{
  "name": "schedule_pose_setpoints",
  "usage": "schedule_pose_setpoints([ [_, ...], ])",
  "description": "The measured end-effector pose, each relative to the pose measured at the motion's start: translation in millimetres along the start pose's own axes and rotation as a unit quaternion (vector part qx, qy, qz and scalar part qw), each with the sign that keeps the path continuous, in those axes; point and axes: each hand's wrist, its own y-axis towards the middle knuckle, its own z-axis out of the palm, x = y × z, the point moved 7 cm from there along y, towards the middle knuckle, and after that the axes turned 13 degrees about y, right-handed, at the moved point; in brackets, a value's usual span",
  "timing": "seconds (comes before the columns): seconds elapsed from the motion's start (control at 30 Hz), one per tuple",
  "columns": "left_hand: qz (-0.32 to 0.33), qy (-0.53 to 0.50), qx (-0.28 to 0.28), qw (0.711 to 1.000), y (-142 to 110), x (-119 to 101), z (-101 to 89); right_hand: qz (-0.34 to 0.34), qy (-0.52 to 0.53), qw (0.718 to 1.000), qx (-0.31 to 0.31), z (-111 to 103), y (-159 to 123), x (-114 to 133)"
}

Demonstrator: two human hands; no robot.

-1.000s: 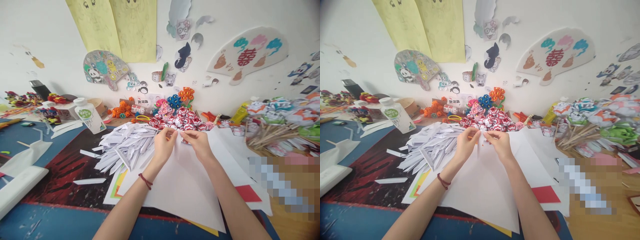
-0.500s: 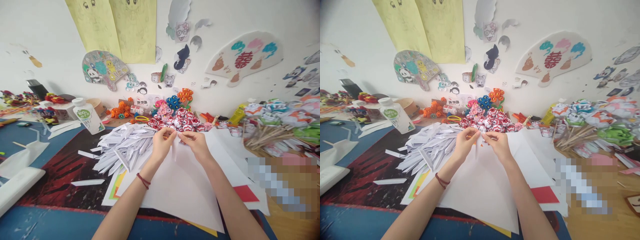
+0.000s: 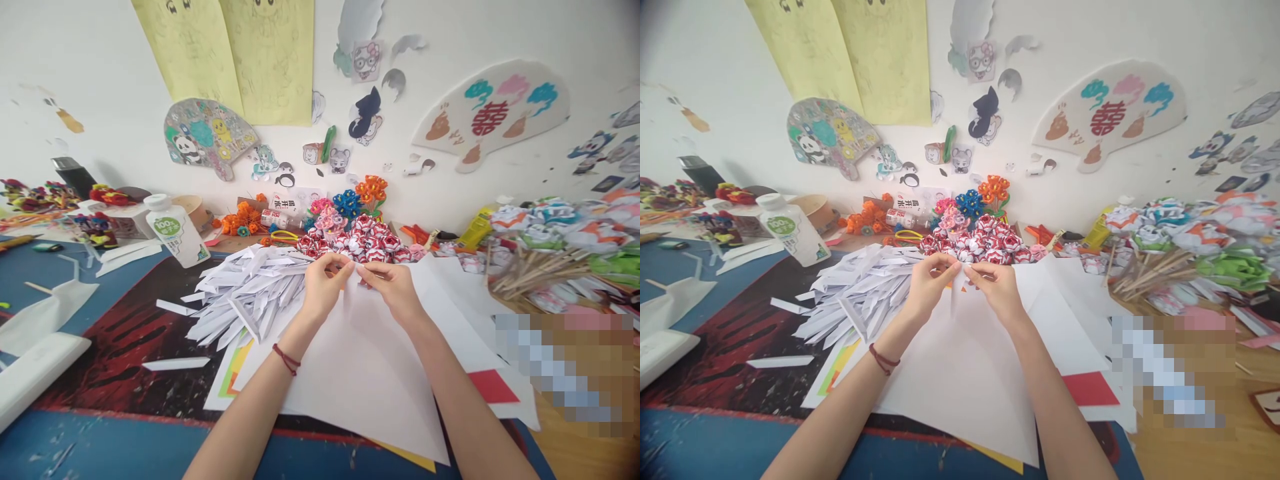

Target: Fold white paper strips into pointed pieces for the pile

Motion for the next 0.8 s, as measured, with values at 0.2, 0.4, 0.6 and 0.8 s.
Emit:
schedule_pose_setpoints([
  [0.2,0.010,0.022,-0.007,1.000,0,0,0.1,0.000,-0.006,1.000,-0.015,-1,0,-1],
  [0.4,0.031,0.026,0.002,0.999,-1,-4,1.3,0.015,0.005,1.000,0.005,1,0,-2],
  [0.6,-0.010,0.011,0.021,1.000,-2,1,6.9,0.003,0.030,1.000,-0.001,3,-1,0],
  [0.8,0.022,0.019,0.030,0.999,-4,-10,6.6,-0.007,0.044,0.999,-0.019,5,-1,-1],
])
